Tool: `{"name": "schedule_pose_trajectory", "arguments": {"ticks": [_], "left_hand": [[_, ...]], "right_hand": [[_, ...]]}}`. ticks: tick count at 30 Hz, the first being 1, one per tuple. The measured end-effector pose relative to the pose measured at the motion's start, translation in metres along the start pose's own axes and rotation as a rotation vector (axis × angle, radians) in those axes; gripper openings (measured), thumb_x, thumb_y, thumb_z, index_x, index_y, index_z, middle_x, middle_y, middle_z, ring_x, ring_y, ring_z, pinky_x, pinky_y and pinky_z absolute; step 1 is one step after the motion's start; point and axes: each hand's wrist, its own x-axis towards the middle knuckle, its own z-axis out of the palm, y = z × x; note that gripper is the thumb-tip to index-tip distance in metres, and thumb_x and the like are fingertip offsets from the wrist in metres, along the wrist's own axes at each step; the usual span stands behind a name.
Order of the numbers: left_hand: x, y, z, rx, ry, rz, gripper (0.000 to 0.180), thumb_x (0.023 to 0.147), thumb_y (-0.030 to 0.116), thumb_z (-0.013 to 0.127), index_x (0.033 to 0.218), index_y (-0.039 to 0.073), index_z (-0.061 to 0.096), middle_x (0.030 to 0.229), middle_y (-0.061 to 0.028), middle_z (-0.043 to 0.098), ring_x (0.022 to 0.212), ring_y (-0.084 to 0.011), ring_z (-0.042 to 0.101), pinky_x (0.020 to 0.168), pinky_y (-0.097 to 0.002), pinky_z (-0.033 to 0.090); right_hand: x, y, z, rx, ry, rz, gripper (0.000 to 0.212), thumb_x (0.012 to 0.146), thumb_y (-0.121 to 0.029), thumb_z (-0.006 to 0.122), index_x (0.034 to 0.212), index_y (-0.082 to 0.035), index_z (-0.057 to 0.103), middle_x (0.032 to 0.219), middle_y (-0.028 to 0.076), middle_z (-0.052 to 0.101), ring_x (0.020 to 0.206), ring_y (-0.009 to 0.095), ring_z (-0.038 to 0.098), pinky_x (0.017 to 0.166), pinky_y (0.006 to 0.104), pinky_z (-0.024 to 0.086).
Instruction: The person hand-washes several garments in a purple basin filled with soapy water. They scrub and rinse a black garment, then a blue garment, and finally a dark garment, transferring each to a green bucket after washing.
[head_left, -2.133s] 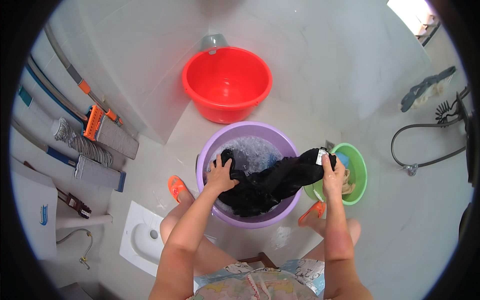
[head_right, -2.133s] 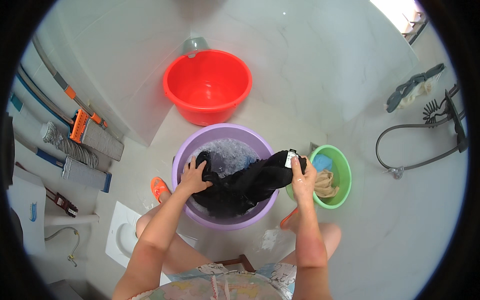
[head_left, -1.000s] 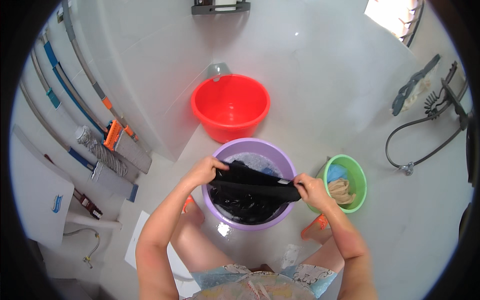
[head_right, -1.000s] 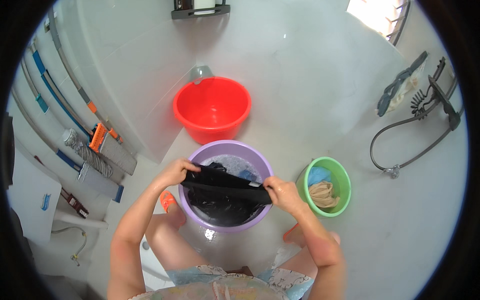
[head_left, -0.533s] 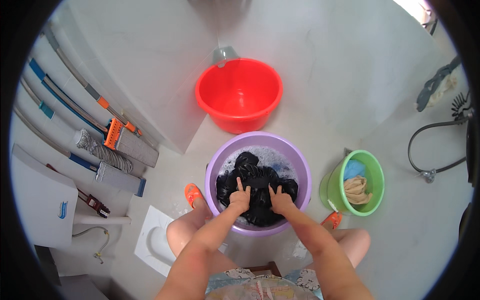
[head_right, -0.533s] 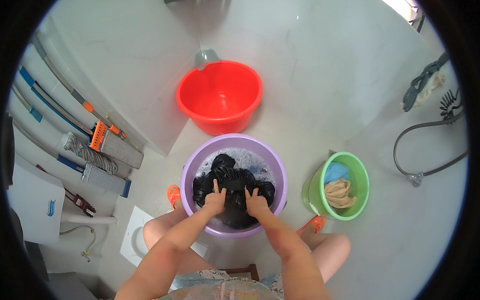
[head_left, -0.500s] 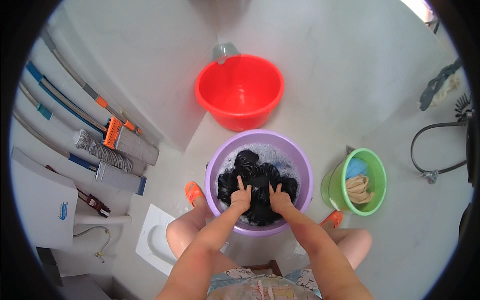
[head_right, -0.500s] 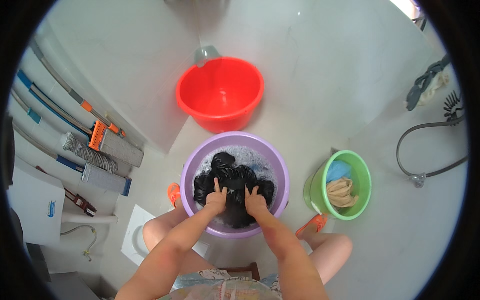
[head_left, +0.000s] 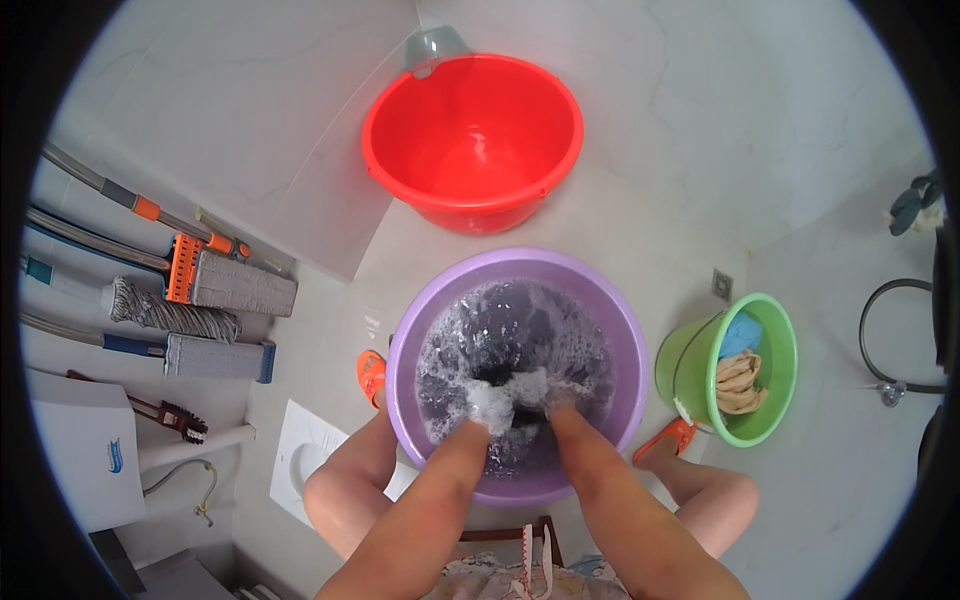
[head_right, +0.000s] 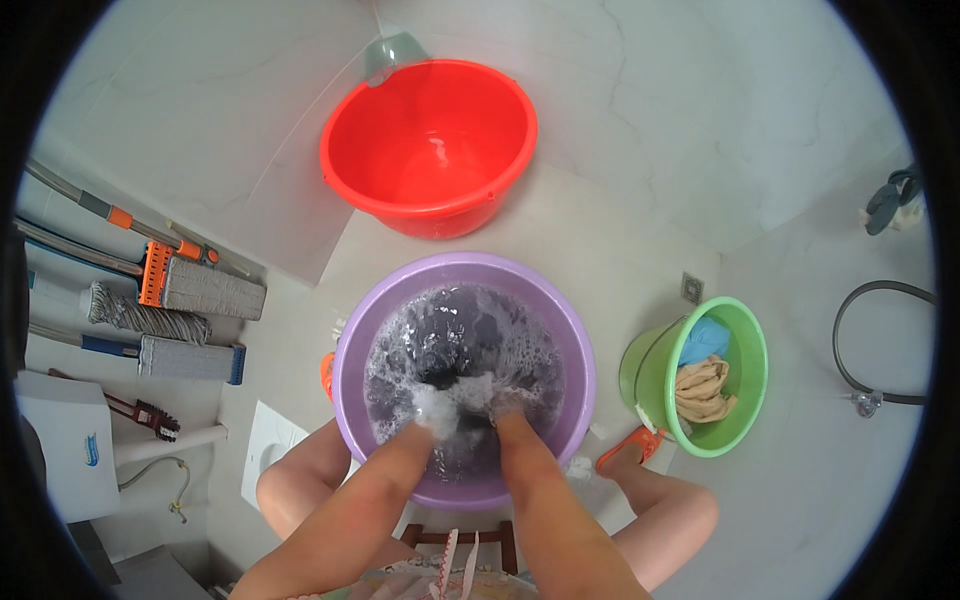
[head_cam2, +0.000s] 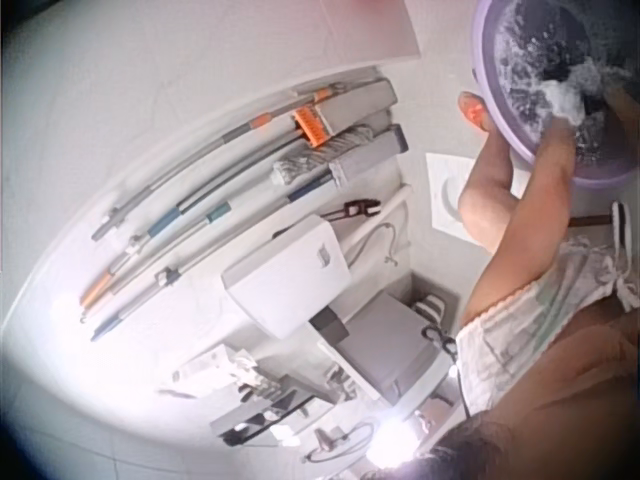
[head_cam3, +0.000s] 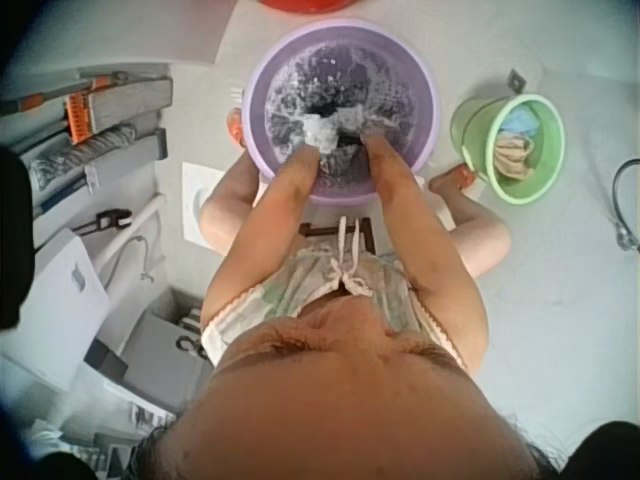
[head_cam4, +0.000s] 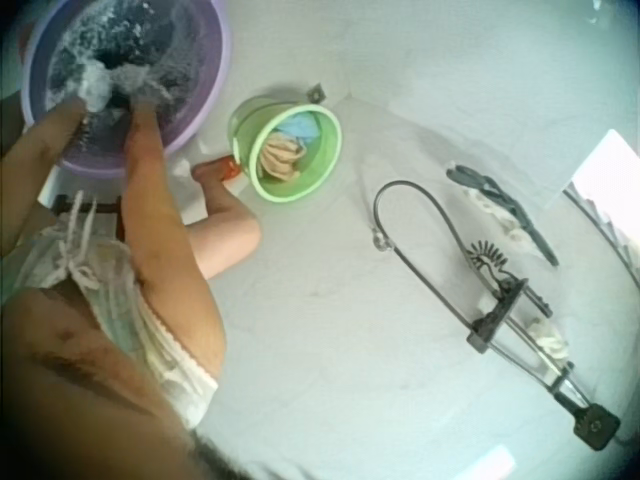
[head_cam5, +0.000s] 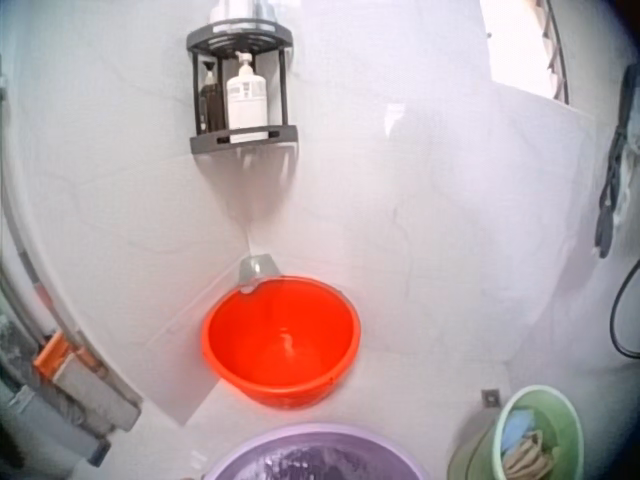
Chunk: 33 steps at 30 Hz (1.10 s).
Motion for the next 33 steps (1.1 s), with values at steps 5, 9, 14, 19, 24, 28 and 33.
{"name": "schedule_pose_trajectory", "arguments": {"ticks": [5, 9, 14, 19, 24, 28, 33], "left_hand": [[-0.002, 0.023, -0.074, 0.116, -0.021, 0.006, 0.025, 0.077, 0.021, 0.063, 0.099, 0.012, 0.069, 0.105, -0.0102, 0.067, 0.096, -0.0263, 0.063, 0.081, -0.0345, 0.051], [-0.027, 0.004, -0.12, -0.428, 0.052, -0.24, 0.032, 0.077, 0.008, 0.055, 0.104, 0.013, 0.073, 0.107, -0.0122, 0.069, 0.097, -0.0282, 0.066, 0.089, -0.0323, 0.049], [-0.079, -0.007, -0.184, -0.53, 0.311, -0.145, 0.045, 0.074, -0.004, 0.045, 0.105, 0.015, 0.073, 0.103, -0.016, 0.069, 0.1, -0.0274, 0.066, 0.093, -0.0313, 0.047], [-0.147, 0.025, -0.291, -0.668, 0.34, 0.052, 0.04, 0.075, -0.005, 0.046, 0.102, 0.006, 0.073, 0.101, -0.0141, 0.07, 0.099, -0.0229, 0.064, 0.093, -0.0298, 0.045], [-0.205, 0.06, -0.352, -0.435, 0.296, 0.242, 0.039, 0.08, 0.026, 0.066, 0.111, 0.003, 0.063, 0.104, -0.0144, 0.063, 0.098, -0.024, 0.059, 0.087, -0.0333, 0.046], [-0.221, 0.061, -0.311, 0.243, 0.339, 0.346, 0.064, 0.066, 0.045, 0.081, 0.114, 0.012, 0.055, 0.098, -0.0181, 0.057, 0.093, -0.0348, 0.058, 0.082, -0.0415, 0.047], [-0.21, 0.064, -0.255, -0.149, 0.442, 0.107, 0.056, 0.076, 0.03, 0.076, 0.124, 0.012, 0.053, 0.098, -0.0173, 0.067, 0.093, -0.0361, 0.063, 0.081, -0.0445, 0.049]], "right_hand": [[-0.027, 0.007, -0.03, -0.229, 0.292, -0.334, 0.035, 0.076, -0.015, 0.062, 0.11, -0.013, 0.066, 0.111, 0.018, 0.064, 0.105, 0.034, 0.061, 0.091, 0.0435, 0.048], [-0.073, 0.019, -0.069, 0.06, 0.504, -0.376, 0.034, 0.072, -0.005, 0.059, 0.102, -0.013, 0.071, 0.101, 0.015, 0.068, 0.096, 0.035, 0.064, 0.089, 0.0409, 0.049], [-0.147, 0.034, -0.114, 0.296, 0.739, -0.596, 0.033, 0.073, 0.004, 0.054, 0.097, -0.009, 0.073, 0.101, 0.016, 0.068, 0.096, 0.035, 0.064, 0.088, 0.0374, 0.049], [-0.241, 0.02, -0.181, 0.596, 0.615, -0.723, 0.03, 0.083, 0.002, 0.049, 0.1, -0.008, 0.072, 0.097, 0.012, 0.07, 0.091, 0.025, 0.065, 0.084, 0.0307, 0.048], [-0.32, 0.019, -0.202, -0.006, 0.736, -0.841, 0.043, 0.08, -0.042, 0.068, 0.106, -0.007, 0.067, 0.11, 0.017, 0.06, 0.1, 0.031, 0.059, 0.082, 0.0383, 0.048], [-0.316, 0.034, -0.167, -0.368, 0.808, -0.703, 0.046, 0.075, -0.049, 0.072, 0.089, -0.006, 0.066, 0.099, 0.016, 0.063, 0.095, 0.033, 0.061, 0.077, 0.0419, 0.048], [-0.286, 0.031, -0.143, 0.317, 0.65, -0.59, 0.032, 0.077, -0.036, 0.074, 0.088, -0.006, 0.069, 0.074, 0.009, 0.067, 0.072, 0.021, 0.064, 0.069, 0.0359, 0.05]]}}
